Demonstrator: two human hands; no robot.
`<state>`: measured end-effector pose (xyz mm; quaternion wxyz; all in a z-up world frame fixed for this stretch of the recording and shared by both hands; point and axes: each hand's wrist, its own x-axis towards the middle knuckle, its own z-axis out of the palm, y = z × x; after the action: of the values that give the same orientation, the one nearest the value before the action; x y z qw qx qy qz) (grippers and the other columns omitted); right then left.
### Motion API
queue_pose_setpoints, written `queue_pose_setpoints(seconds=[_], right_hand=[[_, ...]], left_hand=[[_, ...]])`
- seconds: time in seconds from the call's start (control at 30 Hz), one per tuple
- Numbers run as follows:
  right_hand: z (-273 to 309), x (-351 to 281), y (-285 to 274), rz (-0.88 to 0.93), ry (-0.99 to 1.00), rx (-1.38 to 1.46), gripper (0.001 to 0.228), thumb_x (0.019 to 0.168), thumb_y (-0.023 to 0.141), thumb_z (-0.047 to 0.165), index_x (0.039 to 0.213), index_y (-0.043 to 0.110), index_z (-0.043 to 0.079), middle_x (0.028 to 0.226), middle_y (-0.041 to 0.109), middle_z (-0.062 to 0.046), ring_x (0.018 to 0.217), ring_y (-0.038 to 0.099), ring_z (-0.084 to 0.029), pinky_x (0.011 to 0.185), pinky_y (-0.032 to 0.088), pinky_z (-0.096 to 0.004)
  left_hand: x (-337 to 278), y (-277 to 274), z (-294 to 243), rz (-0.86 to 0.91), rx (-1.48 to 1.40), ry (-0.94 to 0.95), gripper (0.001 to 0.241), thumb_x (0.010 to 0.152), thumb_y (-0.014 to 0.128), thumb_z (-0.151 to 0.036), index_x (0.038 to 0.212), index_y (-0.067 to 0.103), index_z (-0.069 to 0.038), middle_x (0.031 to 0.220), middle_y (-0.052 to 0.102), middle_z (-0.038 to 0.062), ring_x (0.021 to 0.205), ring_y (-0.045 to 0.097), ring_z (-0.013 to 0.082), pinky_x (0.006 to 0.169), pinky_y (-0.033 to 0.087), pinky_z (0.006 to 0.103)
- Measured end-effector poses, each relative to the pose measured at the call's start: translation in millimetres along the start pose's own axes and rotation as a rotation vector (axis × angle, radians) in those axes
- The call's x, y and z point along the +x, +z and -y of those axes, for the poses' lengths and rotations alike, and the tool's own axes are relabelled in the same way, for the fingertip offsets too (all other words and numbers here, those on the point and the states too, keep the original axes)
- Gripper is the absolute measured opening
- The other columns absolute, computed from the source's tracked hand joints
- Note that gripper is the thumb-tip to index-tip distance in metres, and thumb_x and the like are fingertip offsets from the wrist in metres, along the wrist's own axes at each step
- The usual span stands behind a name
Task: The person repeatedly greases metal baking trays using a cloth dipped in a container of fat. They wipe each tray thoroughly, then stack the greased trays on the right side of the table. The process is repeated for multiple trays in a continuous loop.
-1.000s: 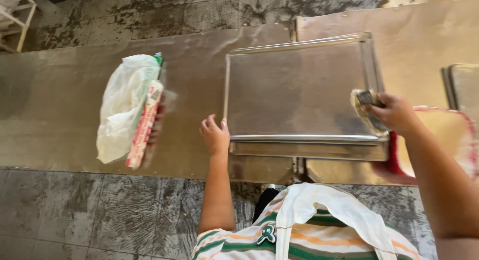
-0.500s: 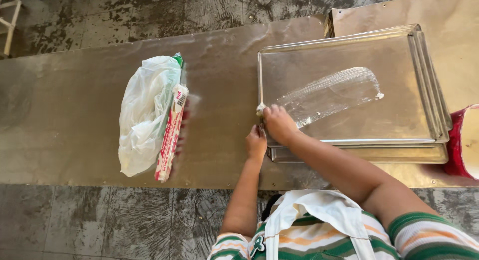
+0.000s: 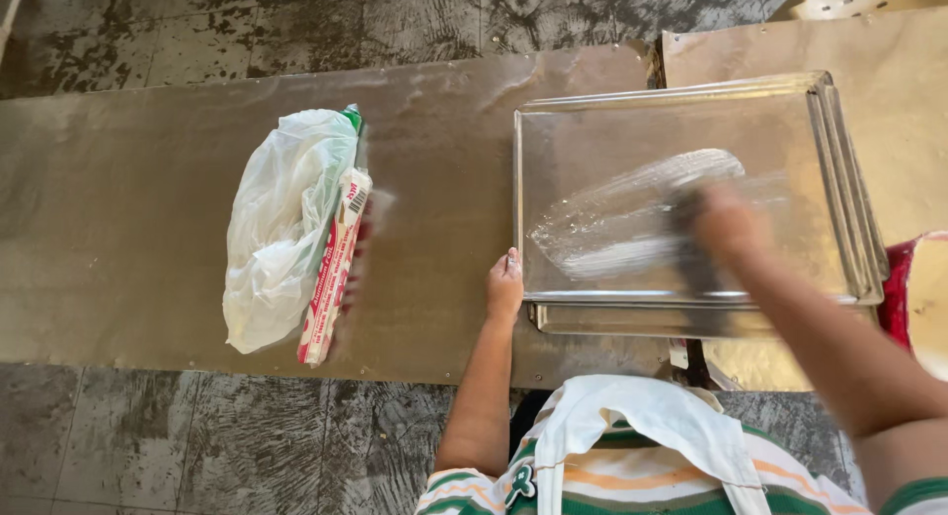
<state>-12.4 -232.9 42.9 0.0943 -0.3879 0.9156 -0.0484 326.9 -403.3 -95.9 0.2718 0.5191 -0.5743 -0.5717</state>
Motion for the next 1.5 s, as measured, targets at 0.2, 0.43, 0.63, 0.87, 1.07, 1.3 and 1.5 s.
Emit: queue_pose_setpoints(seconds=[0.2, 0.43, 0.63, 0.87, 1.07, 1.3, 1.5], right_hand=[[172.0, -65.9, 46.0, 0.261, -0.714, 0.09, 0.02, 0.099, 0.052, 0.022, 0.107, 0.053, 0.004, 0.098, 0.071, -0.02, 0.09, 0.072, -0.038, 0.077, 0.058, -0.049], [248.3, 19.3, 11.8, 0.312, -0.671, -0.003, 0.037, 0.098, 0.06, 0.04, 0.11, 0.049, 0.006, 0.096, 0.073, -0.019, 0.088, 0.072, -0.041, 0.074, 0.057, -0.053], [248.6, 157.2, 3.4, 0.175, -0.494, 0.032, 0.038, 0.099, 0.059, 0.031, 0.122, 0.048, 0.003, 0.105, 0.072, -0.027, 0.1, 0.069, -0.045, 0.086, 0.054, -0.053], [234.6, 199.4, 7.0, 0.076, -0.44, 0.059, 0.036, 0.101, 0.055, 0.031, 0.121, 0.05, 0.002, 0.108, 0.073, -0.024, 0.102, 0.069, -0.044, 0.085, 0.054, -0.054], [143.4, 205.2, 15.8, 0.004, -0.313, -0.016, 0.033, 0.104, 0.05, 0.034, 0.122, 0.053, 0.007, 0.106, 0.074, -0.024, 0.098, 0.072, -0.042, 0.082, 0.056, -0.051], [-93.2, 194.1, -22.5, -0.138, 0.067, -0.123, 0.042, 0.109, 0.046, 0.038, 0.131, 0.054, 0.003, 0.117, 0.07, -0.027, 0.104, 0.069, -0.044, 0.084, 0.055, -0.052], [-88.7, 191.9, 15.6, -0.218, 0.315, -0.574, 0.035, 0.098, 0.043, 0.024, 0.125, 0.054, 0.004, 0.107, 0.071, -0.021, 0.09, 0.071, -0.037, 0.069, 0.054, -0.056]], left_hand=[[14.8, 5.8, 37.7, -0.24, -0.282, -0.007, 0.057, 0.113, 0.041, -0.057, 0.114, 0.066, -0.005, 0.111, 0.07, 0.003, 0.104, 0.063, 0.0179, 0.092, 0.046, 0.0376], [-2.3, -7.3, -11.8, -0.221, 0.113, 0.123, 0.05, 0.108, 0.048, -0.043, 0.089, 0.067, 0.0, 0.071, 0.062, 0.022, 0.061, 0.056, 0.0344, 0.062, 0.047, 0.045], [-19.3, -9.6, -43.0, -0.253, 0.147, 0.107, 0.04, 0.105, 0.055, -0.036, 0.088, 0.067, -0.002, 0.067, 0.059, 0.02, 0.057, 0.054, 0.0312, 0.058, 0.045, 0.043], [-26.9, -10.9, -35.7, -0.245, 0.149, 0.09, 0.035, 0.103, 0.058, -0.034, 0.091, 0.067, -0.002, 0.072, 0.064, 0.019, 0.061, 0.058, 0.0307, 0.061, 0.048, 0.0421], [-23.6, -2.8, -31.9, -0.337, 0.213, 0.086, 0.033, 0.103, 0.058, -0.03, 0.09, 0.067, -0.001, 0.071, 0.063, 0.017, 0.06, 0.055, 0.0261, 0.059, 0.045, 0.0413], [-27.3, -5.1, -32.3, -0.194, 0.061, 0.036, 0.038, 0.105, 0.058, -0.031, 0.08, 0.059, -0.002, 0.064, 0.047, 0.013, 0.06, 0.041, 0.0175, 0.055, 0.04, 0.0381], [-35.1, -9.3, -30.4, -0.057, 0.237, 0.181, 0.034, 0.104, 0.058, -0.029, 0.083, 0.053, -0.003, 0.062, 0.047, 0.01, 0.056, 0.041, 0.0192, 0.054, 0.041, 0.0372]])
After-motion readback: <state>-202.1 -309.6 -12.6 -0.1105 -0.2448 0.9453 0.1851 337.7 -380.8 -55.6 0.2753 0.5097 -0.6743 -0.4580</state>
